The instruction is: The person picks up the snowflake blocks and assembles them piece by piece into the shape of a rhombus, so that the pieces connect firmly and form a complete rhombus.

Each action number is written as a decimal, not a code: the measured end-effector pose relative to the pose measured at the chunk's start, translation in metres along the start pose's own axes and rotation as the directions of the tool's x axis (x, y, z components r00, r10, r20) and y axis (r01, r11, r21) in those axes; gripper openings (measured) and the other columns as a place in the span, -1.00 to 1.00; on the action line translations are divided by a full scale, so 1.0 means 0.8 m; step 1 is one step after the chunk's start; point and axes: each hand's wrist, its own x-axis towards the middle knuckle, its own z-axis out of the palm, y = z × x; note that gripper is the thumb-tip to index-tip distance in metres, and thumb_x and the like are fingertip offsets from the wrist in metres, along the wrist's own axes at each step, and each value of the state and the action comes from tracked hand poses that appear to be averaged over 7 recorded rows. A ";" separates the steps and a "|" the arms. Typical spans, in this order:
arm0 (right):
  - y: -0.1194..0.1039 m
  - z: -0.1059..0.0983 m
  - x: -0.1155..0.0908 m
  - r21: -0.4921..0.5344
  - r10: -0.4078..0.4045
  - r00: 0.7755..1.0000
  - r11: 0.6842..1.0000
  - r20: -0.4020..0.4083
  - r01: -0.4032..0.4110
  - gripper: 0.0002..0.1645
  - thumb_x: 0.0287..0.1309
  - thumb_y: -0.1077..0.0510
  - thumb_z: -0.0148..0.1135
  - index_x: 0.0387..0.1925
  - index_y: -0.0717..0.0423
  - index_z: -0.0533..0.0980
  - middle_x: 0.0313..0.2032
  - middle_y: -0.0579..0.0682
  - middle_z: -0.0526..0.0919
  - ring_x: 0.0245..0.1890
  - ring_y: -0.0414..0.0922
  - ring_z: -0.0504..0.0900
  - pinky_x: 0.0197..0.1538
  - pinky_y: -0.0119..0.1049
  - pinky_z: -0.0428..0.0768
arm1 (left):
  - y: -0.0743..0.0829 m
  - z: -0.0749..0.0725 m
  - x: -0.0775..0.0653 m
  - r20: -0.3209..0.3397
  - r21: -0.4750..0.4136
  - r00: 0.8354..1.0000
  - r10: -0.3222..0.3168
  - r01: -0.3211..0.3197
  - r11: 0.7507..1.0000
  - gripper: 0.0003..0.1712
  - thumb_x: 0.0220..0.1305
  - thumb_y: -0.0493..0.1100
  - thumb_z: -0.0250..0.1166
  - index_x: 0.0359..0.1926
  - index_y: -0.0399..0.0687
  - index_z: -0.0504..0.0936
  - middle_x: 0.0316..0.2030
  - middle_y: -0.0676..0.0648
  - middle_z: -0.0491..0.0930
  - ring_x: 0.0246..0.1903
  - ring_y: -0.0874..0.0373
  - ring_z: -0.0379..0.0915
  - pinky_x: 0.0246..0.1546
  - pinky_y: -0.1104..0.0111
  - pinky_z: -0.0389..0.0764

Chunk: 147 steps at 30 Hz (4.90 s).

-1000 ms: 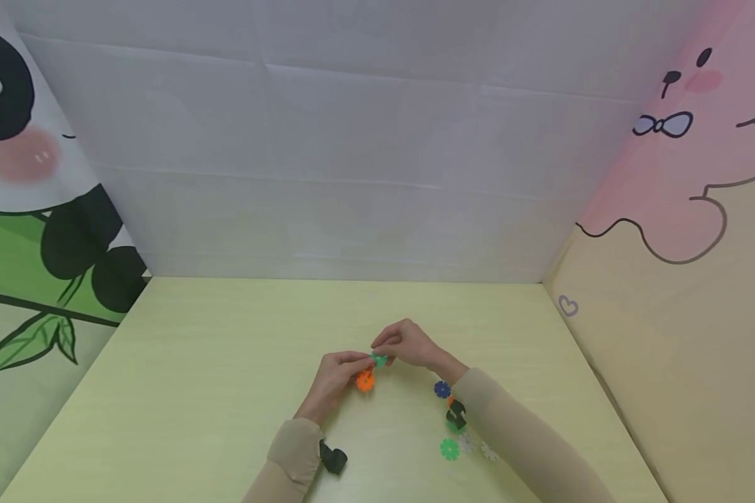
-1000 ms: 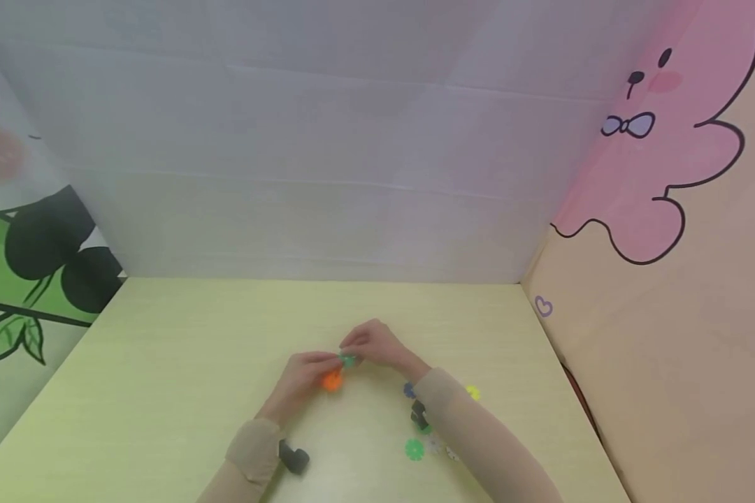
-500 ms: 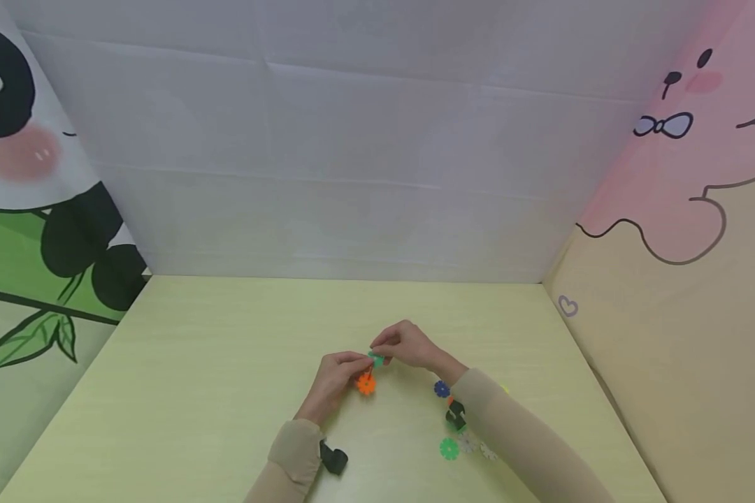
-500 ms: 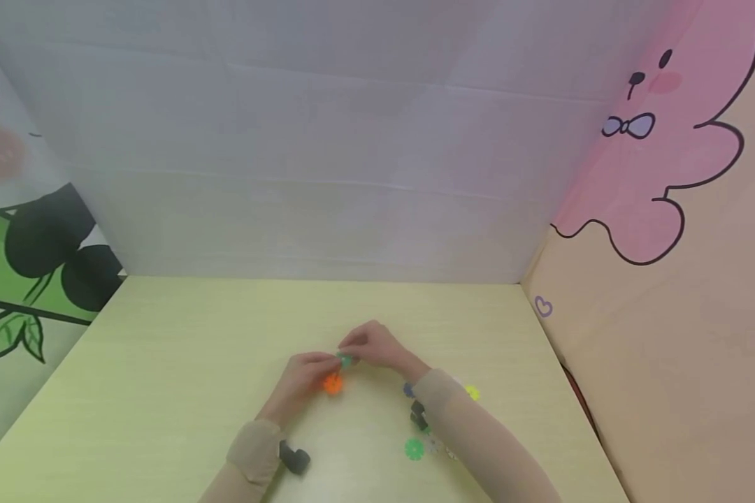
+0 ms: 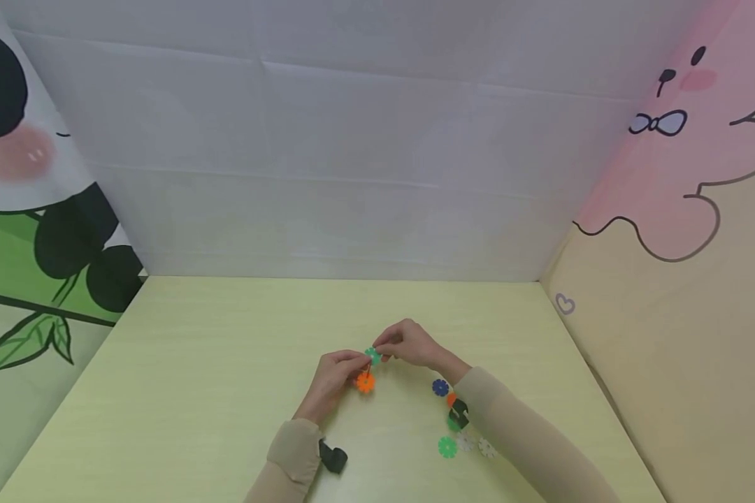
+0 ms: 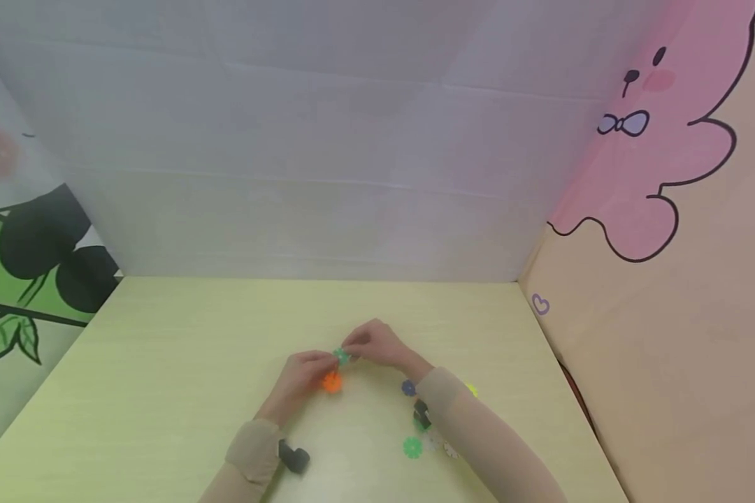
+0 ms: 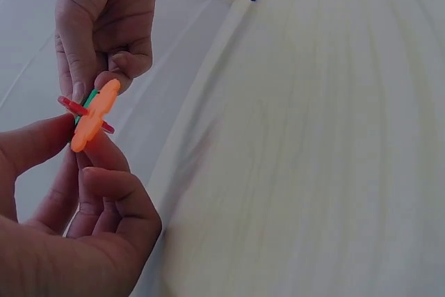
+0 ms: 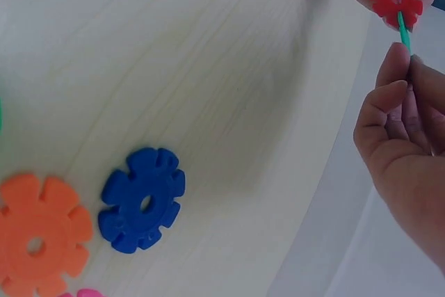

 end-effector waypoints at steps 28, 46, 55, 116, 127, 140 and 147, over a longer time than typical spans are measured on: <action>0.047 -0.040 -0.024 -0.323 0.068 0.997 0.945 0.021 -0.058 -0.83 0.11 0.22 0.36 -0.22 0.18 0.66 -0.40 -0.14 0.68 -0.39 -0.21 0.61 -0.27 -0.31 0.56 | -0.006 -0.005 0.006 -0.021 0.001 0.999 -0.027 0.027 1.000 -0.74 0.11 -0.10 0.43 -0.31 -0.24 0.72 -0.37 -0.12 0.66 -0.44 0.10 0.51 -0.42 0.38 0.48; 0.073 -0.061 -0.064 -0.530 0.251 0.963 0.832 0.094 -0.165 -0.73 -0.18 0.15 0.57 -0.37 -0.03 0.64 -0.40 -0.20 0.56 -0.37 -0.19 0.49 -0.23 -0.31 0.52 | -0.006 -0.008 0.004 0.007 -0.007 1.000 -0.009 0.009 1.000 -0.72 0.13 -0.13 0.41 -0.27 -0.29 0.71 -0.35 -0.14 0.65 -0.43 0.10 0.50 -0.43 0.38 0.48; 0.080 -0.059 -0.064 -0.527 0.251 0.963 0.834 0.096 -0.165 -0.78 -0.13 0.20 0.54 -0.40 -0.06 0.63 -0.42 -0.22 0.55 -0.38 -0.19 0.49 -0.24 -0.33 0.53 | -0.005 -0.009 0.003 0.008 -0.012 1.000 -0.004 0.004 1.000 -0.71 0.13 -0.13 0.41 -0.27 -0.31 0.71 -0.37 -0.11 0.65 -0.45 0.12 0.48 -0.46 0.40 0.46; 0.030 -0.030 0.000 -0.243 -0.109 0.991 0.962 0.079 0.125 -0.95 0.21 0.21 0.28 -0.34 0.10 0.63 -0.37 -0.20 0.65 -0.33 -0.05 0.61 -0.21 -0.28 0.56 | 0.007 -0.011 -0.004 0.065 0.088 0.997 0.034 -0.040 0.995 -0.72 0.16 -0.07 0.39 -0.33 -0.25 0.72 -0.42 -0.09 0.63 -0.43 0.11 0.42 -0.44 0.38 0.42; 0.023 -0.025 0.002 -0.264 -0.122 0.989 0.954 0.083 0.139 -0.96 0.21 0.22 0.28 -0.33 0.10 0.63 -0.37 -0.15 0.66 -0.33 -0.10 0.63 -0.22 -0.30 0.56 | 0.008 -0.011 -0.001 0.066 0.096 0.997 0.032 -0.039 0.995 -0.71 0.12 -0.09 0.42 -0.33 -0.28 0.72 -0.41 -0.09 0.64 -0.43 0.12 0.44 -0.44 0.39 0.43; 0.014 -0.033 0.003 -0.282 -0.134 0.988 0.948 0.072 0.149 -0.96 0.20 0.24 0.28 -0.35 0.13 0.63 -0.39 -0.20 0.65 -0.33 -0.05 0.62 -0.21 -0.29 0.55 | 0.018 -0.007 0.007 0.069 0.158 0.996 0.051 -0.061 0.986 -0.71 0.13 -0.08 0.41 -0.34 -0.27 0.73 -0.37 -0.09 0.65 -0.39 0.12 0.40 -0.36 0.35 0.40; 0.022 -0.027 0.005 -0.271 -0.126 0.988 0.951 0.091 0.147 -0.95 0.20 0.22 0.29 -0.35 0.12 0.63 -0.39 -0.21 0.64 -0.33 -0.08 0.62 -0.22 -0.29 0.55 | 0.014 -0.007 0.002 0.051 0.146 0.998 0.030 -0.037 0.989 -0.72 0.13 -0.10 0.40 -0.35 -0.29 0.72 -0.39 -0.09 0.64 -0.40 0.13 0.41 -0.36 0.35 0.41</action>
